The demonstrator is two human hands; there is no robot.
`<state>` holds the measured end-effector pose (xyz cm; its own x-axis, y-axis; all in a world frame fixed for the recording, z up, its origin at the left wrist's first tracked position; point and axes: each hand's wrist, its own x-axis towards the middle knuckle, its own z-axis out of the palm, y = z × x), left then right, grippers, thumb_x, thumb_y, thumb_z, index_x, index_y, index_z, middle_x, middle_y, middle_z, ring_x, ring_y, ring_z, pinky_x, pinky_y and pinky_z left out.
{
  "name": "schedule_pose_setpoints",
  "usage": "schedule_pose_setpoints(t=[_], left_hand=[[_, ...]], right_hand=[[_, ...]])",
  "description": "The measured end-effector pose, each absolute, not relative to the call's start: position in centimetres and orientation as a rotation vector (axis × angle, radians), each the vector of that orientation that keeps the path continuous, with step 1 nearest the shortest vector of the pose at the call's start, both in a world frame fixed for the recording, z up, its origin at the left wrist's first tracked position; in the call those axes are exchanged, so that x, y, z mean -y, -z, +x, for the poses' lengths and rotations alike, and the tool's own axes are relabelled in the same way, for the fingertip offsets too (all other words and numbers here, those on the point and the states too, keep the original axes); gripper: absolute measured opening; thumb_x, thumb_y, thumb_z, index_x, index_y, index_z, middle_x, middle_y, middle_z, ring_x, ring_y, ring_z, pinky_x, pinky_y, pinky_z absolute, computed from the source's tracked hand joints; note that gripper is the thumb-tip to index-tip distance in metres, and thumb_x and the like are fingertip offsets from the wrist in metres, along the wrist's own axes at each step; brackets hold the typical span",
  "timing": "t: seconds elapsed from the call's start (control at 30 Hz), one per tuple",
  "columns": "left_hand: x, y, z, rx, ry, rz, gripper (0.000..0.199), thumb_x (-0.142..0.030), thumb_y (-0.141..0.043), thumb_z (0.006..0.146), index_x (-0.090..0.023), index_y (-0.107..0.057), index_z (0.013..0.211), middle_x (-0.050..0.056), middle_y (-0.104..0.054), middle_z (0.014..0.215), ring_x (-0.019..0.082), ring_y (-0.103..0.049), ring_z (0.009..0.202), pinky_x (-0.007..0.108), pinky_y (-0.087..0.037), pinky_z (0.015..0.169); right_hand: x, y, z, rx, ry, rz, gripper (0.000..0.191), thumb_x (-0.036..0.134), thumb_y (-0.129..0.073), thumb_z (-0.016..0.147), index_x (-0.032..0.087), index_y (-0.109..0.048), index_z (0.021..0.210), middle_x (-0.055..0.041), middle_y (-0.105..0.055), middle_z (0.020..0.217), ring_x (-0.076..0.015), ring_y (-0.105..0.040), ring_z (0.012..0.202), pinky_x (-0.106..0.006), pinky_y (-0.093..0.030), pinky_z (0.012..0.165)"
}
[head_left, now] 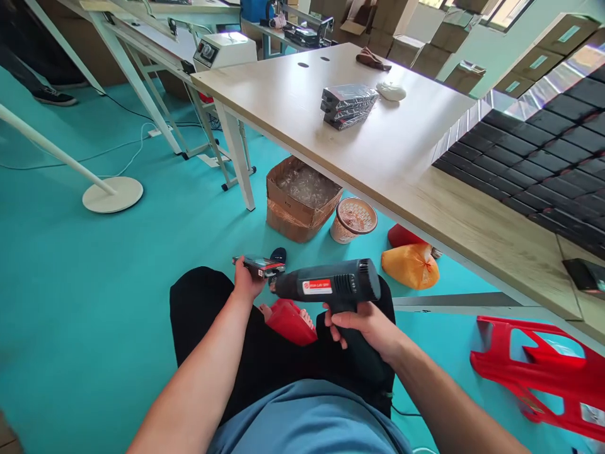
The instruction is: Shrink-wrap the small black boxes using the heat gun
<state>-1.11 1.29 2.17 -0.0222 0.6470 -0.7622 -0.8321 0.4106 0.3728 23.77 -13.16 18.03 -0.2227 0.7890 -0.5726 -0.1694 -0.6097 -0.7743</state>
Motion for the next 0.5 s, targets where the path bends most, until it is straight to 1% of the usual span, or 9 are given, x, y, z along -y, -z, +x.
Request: schedule_pose_setpoints(t=[0.1,0.17,0.23,0.37,0.43,0.5], left_hand=[[-1.3,-1.6,-1.0,-1.024,-1.183,-0.198,0.041,-0.046,-0.035,0.104,-0.017,-0.062,0.109,0.011,-0.071,0.090,0.028,-0.072,0.082,0.042,-0.060,0.072],[-1.2,-1.4,-1.1,-1.044,-1.186,-0.226,0.039,-0.045,-0.035,0.104,-0.017,-0.060,0.114,0.009,-0.070,0.089,0.027,-0.071,0.081,0.042,-0.061,0.072],[-1.1,-1.1,-1.2,-1.067,-1.183,-0.248,0.038,-0.045,-0.037,0.104,-0.017,-0.059,0.117,0.009,-0.070,0.089,0.026,-0.071,0.081,0.042,-0.061,0.073],[-1.2,-0.8,-1.3,-1.047,-1.226,-0.236,0.042,-0.046,-0.036,0.104,-0.018,-0.062,0.120,0.010,-0.071,0.094,0.026,-0.071,0.085,0.040,-0.061,0.076],[-1.3,-0.9,-1.2,-1.039,-1.251,-0.235,0.043,-0.046,-0.034,0.105,-0.019,-0.063,0.120,0.010,-0.070,0.093,0.025,-0.071,0.085,0.040,-0.061,0.077],[-1.2,-1.2,-1.2,-1.053,-1.263,-0.253,0.041,-0.045,-0.034,0.105,-0.020,-0.062,0.121,0.009,-0.070,0.092,0.025,-0.071,0.083,0.041,-0.062,0.076]], right_hand=[[13.0,-17.7,22.8,0.768,-1.823,-1.331,0.026,0.037,-0.079,0.077,0.015,-0.070,0.086,-0.0067,-0.068,0.079,-0.0175,-0.059,0.064,-0.030,-0.049,0.056],[12.7,-17.6,22.5,0.712,-1.723,-1.373,0.028,0.038,-0.080,0.076,0.016,-0.070,0.089,-0.0053,-0.067,0.076,-0.0175,-0.059,0.064,-0.030,-0.049,0.056],[12.6,-17.7,22.4,0.707,-1.734,-1.398,0.030,0.037,-0.081,0.076,0.017,-0.070,0.094,-0.0046,-0.068,0.077,-0.0176,-0.059,0.064,-0.030,-0.048,0.056],[12.7,-18.0,21.9,0.852,-1.846,-1.304,0.026,0.039,-0.078,0.079,0.015,-0.069,0.080,-0.0064,-0.067,0.077,-0.0178,-0.058,0.065,-0.031,-0.049,0.058],[12.7,-17.7,21.8,0.802,-1.765,-1.338,0.028,0.040,-0.080,0.078,0.015,-0.070,0.083,-0.0050,-0.066,0.072,-0.0171,-0.058,0.063,-0.031,-0.049,0.059],[12.6,-17.3,22.3,0.677,-1.661,-1.425,0.034,0.040,-0.083,0.074,0.015,-0.070,0.093,-0.0040,-0.067,0.072,-0.0166,-0.058,0.062,-0.029,-0.049,0.058]])
